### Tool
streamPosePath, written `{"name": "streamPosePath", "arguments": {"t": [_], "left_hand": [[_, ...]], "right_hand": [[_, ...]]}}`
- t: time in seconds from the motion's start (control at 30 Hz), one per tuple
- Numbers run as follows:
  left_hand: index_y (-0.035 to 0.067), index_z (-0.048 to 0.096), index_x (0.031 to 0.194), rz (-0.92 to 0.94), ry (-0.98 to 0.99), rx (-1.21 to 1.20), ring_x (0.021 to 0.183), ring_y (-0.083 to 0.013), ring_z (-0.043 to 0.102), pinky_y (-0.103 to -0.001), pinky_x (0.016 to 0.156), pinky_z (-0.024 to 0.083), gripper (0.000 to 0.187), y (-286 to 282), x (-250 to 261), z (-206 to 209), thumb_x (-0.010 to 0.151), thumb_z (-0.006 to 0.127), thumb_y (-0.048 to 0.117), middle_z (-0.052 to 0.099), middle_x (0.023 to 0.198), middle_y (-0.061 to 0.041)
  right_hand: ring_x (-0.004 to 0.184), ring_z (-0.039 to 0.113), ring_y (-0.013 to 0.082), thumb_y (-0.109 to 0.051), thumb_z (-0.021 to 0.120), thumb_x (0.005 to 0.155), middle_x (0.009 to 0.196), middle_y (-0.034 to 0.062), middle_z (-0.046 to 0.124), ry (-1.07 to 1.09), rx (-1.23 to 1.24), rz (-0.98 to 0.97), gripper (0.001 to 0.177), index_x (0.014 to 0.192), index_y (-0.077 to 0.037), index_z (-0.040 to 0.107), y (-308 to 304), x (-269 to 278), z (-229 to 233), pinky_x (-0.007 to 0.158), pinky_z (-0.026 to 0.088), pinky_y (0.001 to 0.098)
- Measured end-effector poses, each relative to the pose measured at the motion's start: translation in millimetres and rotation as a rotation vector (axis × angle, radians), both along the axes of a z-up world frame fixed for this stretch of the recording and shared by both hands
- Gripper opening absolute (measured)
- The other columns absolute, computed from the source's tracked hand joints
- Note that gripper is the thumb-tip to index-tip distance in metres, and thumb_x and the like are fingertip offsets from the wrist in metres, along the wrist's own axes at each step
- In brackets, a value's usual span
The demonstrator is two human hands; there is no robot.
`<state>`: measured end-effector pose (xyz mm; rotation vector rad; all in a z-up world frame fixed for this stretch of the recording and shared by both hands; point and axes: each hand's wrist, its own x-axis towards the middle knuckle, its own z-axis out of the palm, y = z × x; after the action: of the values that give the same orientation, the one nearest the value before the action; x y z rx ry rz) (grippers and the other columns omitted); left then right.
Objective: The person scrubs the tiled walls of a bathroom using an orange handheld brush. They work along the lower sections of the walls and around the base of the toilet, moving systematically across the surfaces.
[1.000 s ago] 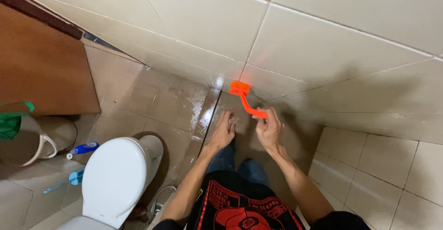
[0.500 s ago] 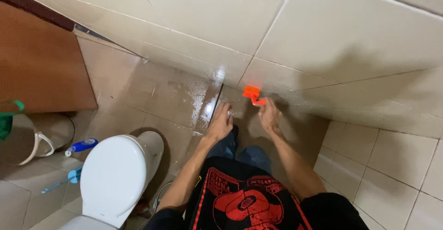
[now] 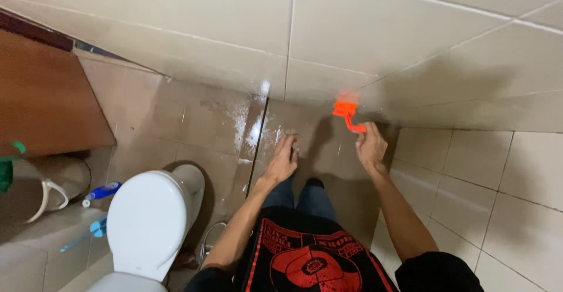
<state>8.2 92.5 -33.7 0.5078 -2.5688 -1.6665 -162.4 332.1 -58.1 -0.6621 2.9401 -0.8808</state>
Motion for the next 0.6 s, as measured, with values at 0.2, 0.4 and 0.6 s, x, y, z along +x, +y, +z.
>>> {"name": "streamPosePath", "arguments": {"t": [0.2, 0.4, 0.6], "left_hand": [[0.008, 0.050, 0.135, 0.039, -0.079, 0.022, 0.124, -0.0494, 0.049, -0.051, 0.102, 0.044, 0.041, -5.1, 20.3, 2.5, 0.095, 0.059, 0.003, 0.049, 0.134, -0.026], [0.011, 0.052, 0.132, 0.070, -0.101, 0.047, 0.122, -0.0468, 0.056, -0.050, 0.102, 0.048, 0.037, -31.1, 26.1, 0.5, 0.096, 0.057, 0.008, 0.057, 0.128, -0.021], [0.010, 0.052, 0.132, 0.127, -0.154, 0.016, 0.123, -0.0488, 0.053, -0.051, 0.102, 0.047, 0.035, -55.1, 18.1, -4.7, 0.097, 0.056, 0.008, 0.055, 0.131, -0.023]], "right_hand": [[0.092, 0.066, 0.0410, -0.001, 0.059, 0.090, 0.105, 0.0152, 0.063, -0.023, 0.036, 0.135, 0.024, 0.113, -0.006, 0.060, -15.0, -5.7, -40.8, 0.075, 0.053, 0.0529], [0.094, 0.065, 0.0439, -0.002, 0.061, 0.090, 0.109, 0.0149, 0.067, -0.136, 0.020, 0.176, 0.020, 0.108, -0.009, 0.064, -82.8, 4.0, -35.9, 0.073, 0.052, 0.0537], [0.094, 0.067, 0.0423, -0.011, 0.065, 0.096, 0.108, 0.0157, 0.068, -0.181, -0.105, 0.344, 0.013, 0.109, -0.010, 0.066, -153.9, -2.3, -87.7, 0.075, 0.054, 0.0504]]}}
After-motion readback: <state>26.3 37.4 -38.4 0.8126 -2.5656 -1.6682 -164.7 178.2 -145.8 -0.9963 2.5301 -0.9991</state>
